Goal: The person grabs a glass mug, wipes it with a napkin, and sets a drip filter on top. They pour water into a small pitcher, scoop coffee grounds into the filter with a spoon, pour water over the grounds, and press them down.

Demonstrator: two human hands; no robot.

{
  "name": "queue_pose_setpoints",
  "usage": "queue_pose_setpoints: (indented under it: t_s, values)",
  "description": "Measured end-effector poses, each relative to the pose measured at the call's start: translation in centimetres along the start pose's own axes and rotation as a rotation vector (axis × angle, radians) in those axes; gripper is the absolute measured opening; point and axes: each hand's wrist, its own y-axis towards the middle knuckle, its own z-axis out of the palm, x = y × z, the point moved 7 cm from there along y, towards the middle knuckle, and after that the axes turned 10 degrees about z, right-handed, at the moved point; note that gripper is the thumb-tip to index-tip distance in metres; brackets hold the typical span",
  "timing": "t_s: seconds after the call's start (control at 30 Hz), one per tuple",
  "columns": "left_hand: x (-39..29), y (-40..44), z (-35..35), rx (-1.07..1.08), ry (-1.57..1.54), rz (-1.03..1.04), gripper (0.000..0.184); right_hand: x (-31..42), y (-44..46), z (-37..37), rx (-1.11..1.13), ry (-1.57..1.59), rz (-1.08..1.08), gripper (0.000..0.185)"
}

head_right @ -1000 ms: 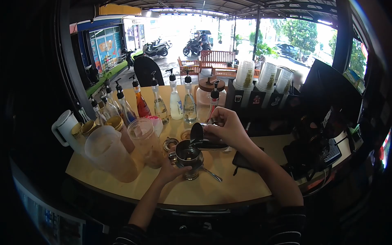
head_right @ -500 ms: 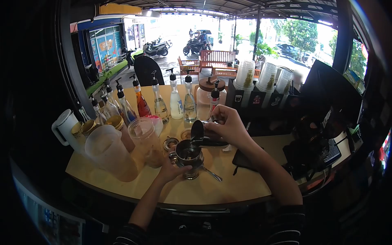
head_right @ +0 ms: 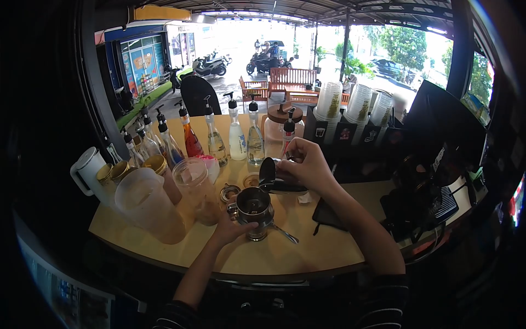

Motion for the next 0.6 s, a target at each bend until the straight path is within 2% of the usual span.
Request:
queue_pose_setpoints:
  t_s: [0.6]
  values:
    - [0.1,-0.1,-0.1,0.008,0.047,-0.032,0.084,0.6,-0.5,-0.1,0.024,-0.022,-0.011,0.021]
